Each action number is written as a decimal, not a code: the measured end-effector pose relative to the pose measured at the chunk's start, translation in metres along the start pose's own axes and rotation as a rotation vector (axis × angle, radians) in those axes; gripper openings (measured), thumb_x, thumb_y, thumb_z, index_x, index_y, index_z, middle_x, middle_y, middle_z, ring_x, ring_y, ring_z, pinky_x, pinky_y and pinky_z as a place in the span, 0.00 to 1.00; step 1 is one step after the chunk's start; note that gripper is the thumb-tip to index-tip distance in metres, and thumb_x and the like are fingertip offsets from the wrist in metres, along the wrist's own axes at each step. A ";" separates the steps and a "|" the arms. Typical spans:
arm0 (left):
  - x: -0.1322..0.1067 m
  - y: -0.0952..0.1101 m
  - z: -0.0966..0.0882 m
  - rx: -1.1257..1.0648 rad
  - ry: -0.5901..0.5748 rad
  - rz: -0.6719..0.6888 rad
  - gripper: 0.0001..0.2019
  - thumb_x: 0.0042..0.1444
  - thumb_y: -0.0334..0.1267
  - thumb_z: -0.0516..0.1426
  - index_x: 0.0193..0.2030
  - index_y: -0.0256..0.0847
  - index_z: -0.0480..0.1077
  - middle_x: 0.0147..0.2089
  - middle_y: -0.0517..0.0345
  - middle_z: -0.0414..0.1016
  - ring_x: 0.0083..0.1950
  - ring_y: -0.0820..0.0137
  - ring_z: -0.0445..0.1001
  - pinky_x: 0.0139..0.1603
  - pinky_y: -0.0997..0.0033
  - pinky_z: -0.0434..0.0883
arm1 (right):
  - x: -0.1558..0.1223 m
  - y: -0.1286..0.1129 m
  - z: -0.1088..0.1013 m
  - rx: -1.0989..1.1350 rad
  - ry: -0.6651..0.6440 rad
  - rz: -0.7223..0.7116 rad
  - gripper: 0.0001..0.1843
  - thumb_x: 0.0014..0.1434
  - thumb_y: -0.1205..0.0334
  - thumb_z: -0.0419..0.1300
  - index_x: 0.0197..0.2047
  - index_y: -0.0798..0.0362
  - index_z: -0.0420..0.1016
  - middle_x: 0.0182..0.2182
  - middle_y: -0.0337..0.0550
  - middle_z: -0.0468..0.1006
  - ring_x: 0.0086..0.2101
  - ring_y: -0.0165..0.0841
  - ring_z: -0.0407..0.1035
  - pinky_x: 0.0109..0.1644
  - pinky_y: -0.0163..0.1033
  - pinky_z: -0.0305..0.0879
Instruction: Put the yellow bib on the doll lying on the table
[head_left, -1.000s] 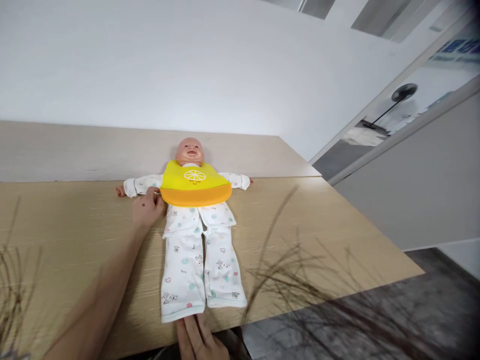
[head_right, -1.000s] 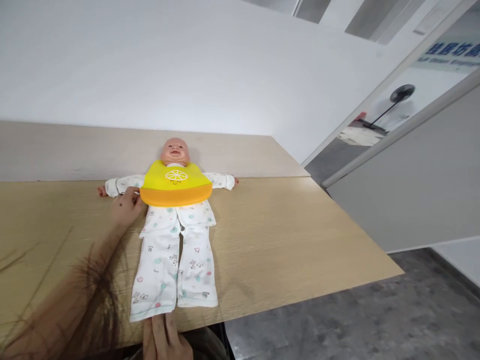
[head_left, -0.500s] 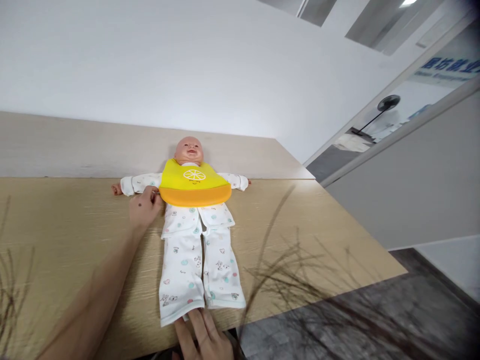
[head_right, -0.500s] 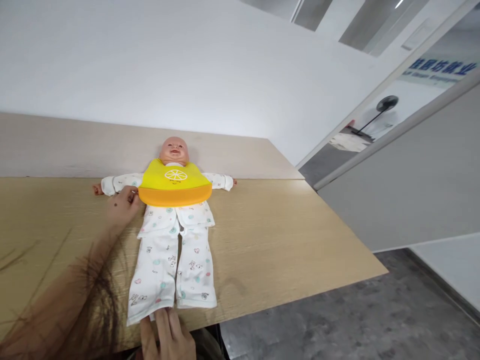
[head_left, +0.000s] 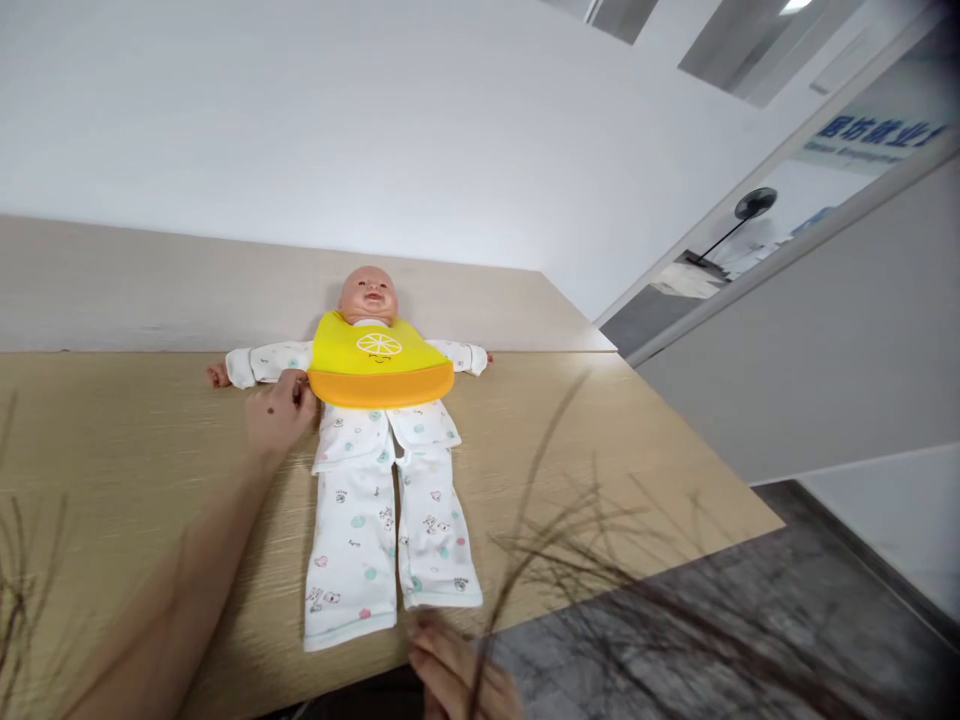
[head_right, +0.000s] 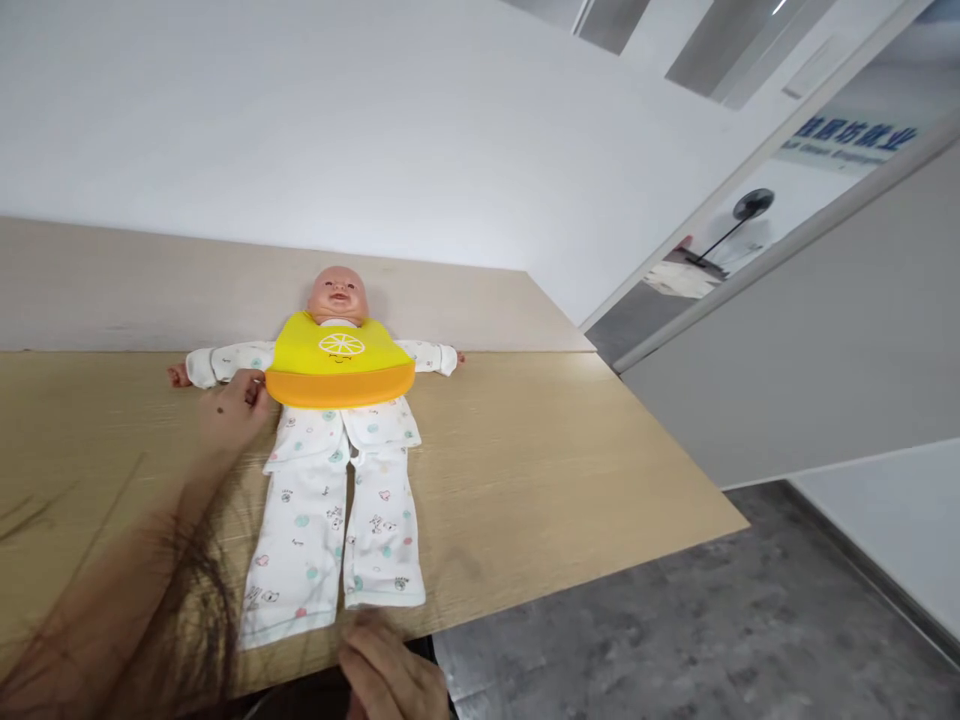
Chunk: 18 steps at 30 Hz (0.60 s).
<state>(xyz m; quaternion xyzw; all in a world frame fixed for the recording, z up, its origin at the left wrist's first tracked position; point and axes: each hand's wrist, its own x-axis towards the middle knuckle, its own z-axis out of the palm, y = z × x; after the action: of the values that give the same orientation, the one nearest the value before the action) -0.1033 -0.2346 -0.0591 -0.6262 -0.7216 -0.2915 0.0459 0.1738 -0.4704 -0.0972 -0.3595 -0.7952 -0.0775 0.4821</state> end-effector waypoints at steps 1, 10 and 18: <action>0.000 0.000 -0.001 -0.002 -0.002 -0.006 0.14 0.62 0.40 0.51 0.48 0.39 0.74 0.31 0.54 0.79 0.35 0.63 0.77 0.34 0.68 0.61 | -0.003 0.006 -0.006 -0.036 -0.036 -0.017 0.17 0.62 0.76 0.50 0.44 0.57 0.78 0.36 0.45 0.85 0.43 0.30 0.81 0.50 0.29 0.78; 0.002 0.000 -0.003 0.005 -0.036 -0.023 0.16 0.61 0.42 0.50 0.47 0.39 0.74 0.31 0.53 0.79 0.35 0.62 0.77 0.34 0.68 0.61 | -0.031 0.001 0.007 -0.262 -0.026 0.165 0.22 0.62 0.71 0.50 0.53 0.55 0.80 0.51 0.54 0.81 0.47 0.35 0.80 0.45 0.30 0.79; 0.003 -0.005 0.002 -0.005 -0.050 -0.012 0.15 0.61 0.43 0.50 0.47 0.40 0.74 0.32 0.54 0.79 0.35 0.63 0.77 0.35 0.69 0.61 | -0.029 0.000 -0.006 -0.392 -0.328 0.092 0.24 0.57 0.65 0.54 0.55 0.60 0.78 0.50 0.60 0.80 0.45 0.44 0.81 0.39 0.36 0.81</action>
<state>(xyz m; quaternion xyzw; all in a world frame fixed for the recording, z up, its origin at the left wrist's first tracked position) -0.1081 -0.2317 -0.0616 -0.6292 -0.7255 -0.2778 0.0243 0.1859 -0.4874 -0.1178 -0.4894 -0.8156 -0.1486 0.2707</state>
